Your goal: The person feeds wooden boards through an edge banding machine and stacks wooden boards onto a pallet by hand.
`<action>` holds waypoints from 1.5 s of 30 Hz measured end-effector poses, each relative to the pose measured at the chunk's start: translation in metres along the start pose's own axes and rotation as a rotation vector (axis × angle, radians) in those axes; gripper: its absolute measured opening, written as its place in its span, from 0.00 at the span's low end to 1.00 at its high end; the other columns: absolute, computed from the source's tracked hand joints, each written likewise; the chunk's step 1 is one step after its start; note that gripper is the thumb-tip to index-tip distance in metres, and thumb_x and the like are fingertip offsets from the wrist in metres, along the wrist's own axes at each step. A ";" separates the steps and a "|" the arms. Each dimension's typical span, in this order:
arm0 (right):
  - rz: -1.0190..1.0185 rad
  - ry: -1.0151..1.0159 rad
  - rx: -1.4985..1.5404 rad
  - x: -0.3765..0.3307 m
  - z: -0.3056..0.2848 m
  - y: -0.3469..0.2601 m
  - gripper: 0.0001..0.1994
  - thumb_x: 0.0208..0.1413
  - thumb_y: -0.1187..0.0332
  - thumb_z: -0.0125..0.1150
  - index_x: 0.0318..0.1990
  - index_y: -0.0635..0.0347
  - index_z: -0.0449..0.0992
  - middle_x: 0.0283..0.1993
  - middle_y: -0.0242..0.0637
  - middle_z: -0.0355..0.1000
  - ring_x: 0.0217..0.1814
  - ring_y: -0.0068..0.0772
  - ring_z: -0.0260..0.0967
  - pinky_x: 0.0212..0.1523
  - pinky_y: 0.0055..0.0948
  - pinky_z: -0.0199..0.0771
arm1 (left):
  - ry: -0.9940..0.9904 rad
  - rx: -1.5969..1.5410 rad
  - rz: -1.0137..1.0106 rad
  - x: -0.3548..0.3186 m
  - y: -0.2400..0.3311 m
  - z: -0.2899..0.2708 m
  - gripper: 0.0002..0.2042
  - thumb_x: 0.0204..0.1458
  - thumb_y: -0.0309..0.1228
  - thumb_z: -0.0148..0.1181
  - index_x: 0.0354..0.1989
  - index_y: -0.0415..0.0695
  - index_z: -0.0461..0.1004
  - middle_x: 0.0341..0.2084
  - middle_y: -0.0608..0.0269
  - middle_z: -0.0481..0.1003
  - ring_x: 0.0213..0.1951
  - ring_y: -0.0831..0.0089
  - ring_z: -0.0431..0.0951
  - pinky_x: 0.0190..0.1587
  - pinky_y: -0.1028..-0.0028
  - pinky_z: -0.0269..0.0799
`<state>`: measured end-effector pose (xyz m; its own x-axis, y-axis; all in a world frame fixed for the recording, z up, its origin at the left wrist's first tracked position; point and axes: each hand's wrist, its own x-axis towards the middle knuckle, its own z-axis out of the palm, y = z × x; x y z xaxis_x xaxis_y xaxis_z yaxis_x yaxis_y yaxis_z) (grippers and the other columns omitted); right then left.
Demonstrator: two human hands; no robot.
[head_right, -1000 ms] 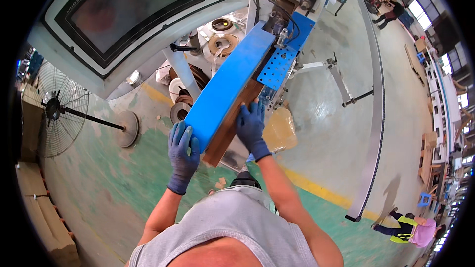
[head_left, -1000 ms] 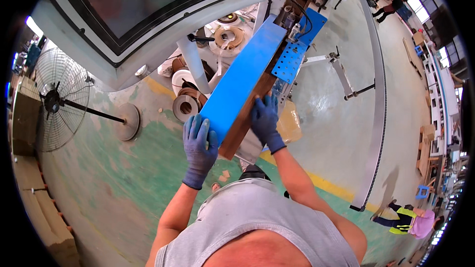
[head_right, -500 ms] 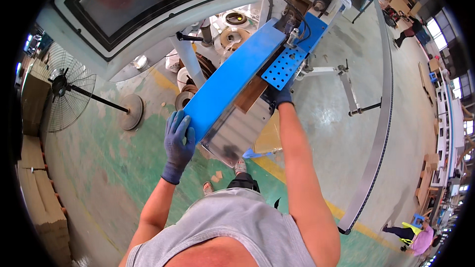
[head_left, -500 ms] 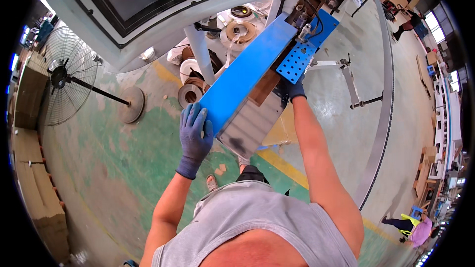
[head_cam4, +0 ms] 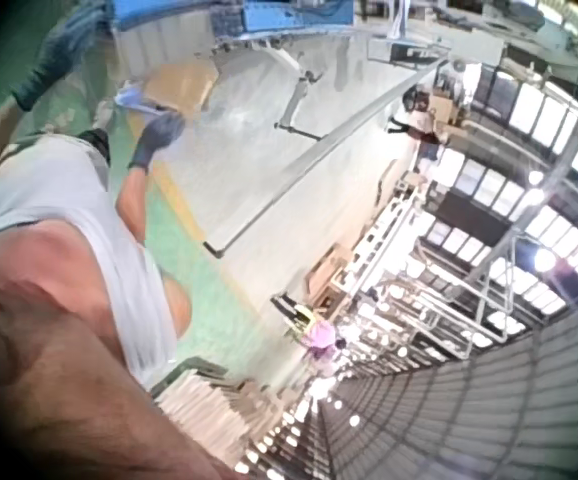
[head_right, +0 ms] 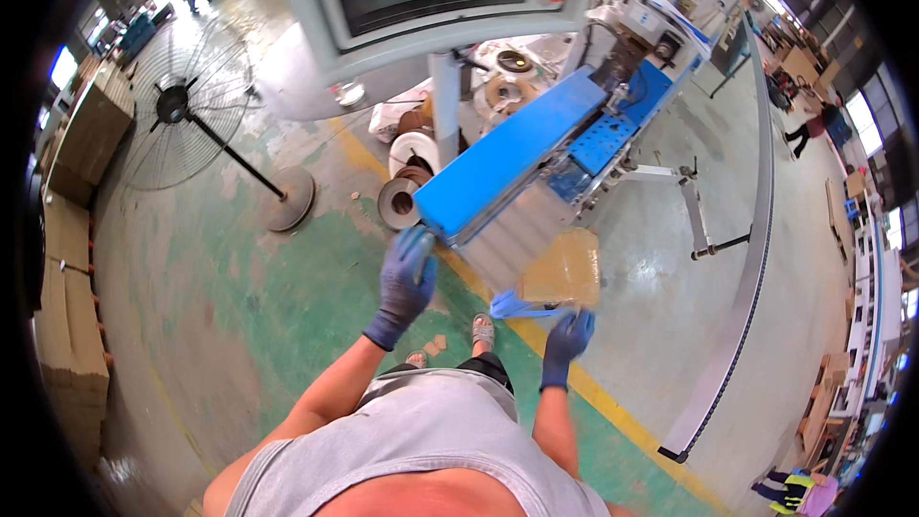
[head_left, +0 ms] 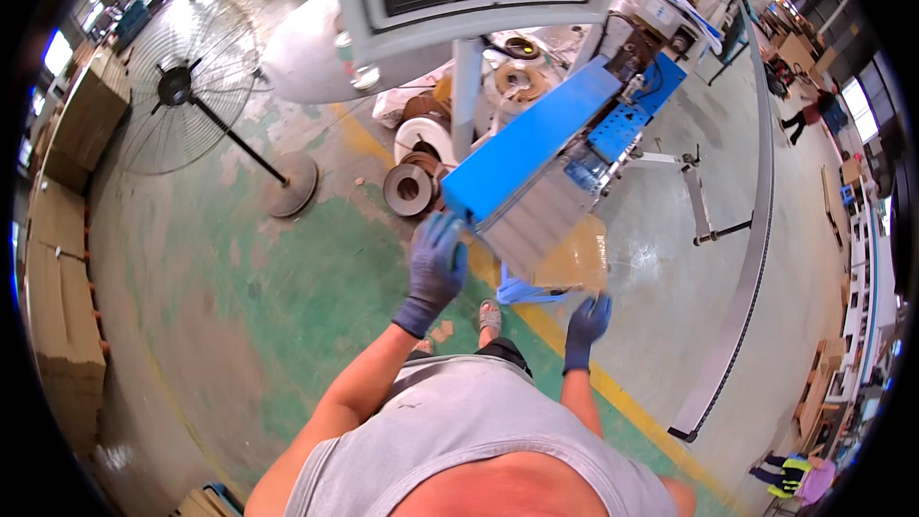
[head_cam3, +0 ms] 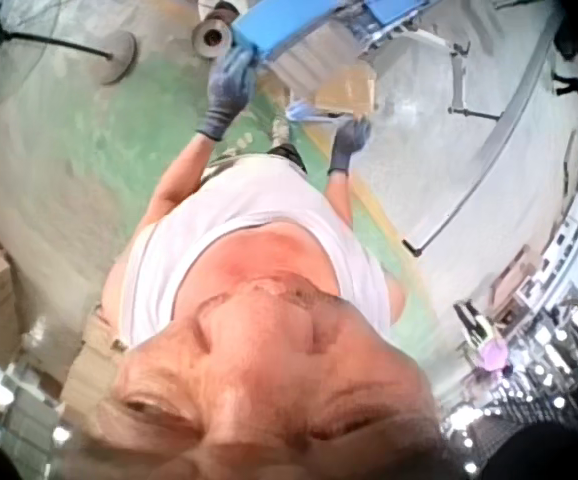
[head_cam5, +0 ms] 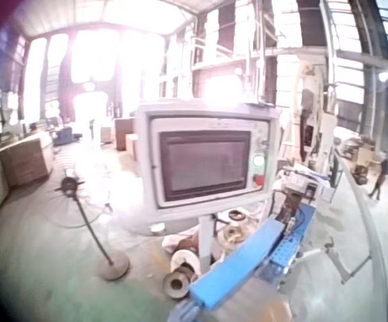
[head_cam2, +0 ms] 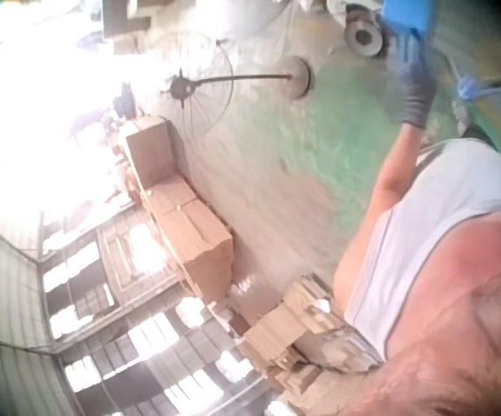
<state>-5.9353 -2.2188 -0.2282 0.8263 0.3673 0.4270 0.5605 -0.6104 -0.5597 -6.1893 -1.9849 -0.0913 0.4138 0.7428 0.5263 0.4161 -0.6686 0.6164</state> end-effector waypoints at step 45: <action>1.300 -0.022 0.592 -0.399 -0.497 0.496 0.13 0.55 0.72 0.53 0.18 0.54 0.64 0.17 0.31 0.62 0.14 0.29 0.59 0.15 0.34 0.56 | -0.557 -0.428 0.018 -0.330 0.542 0.329 0.27 0.55 0.40 0.61 0.61 0.37 0.70 0.55 0.40 0.75 0.54 0.44 0.76 0.57 0.55 0.72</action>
<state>-6.0143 -3.0162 -0.3229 0.7592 -0.2023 -0.6186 -0.6476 -0.1401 -0.7490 -5.8339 -2.6047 -0.1237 0.8185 0.5261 0.2308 0.0974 -0.5230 0.8468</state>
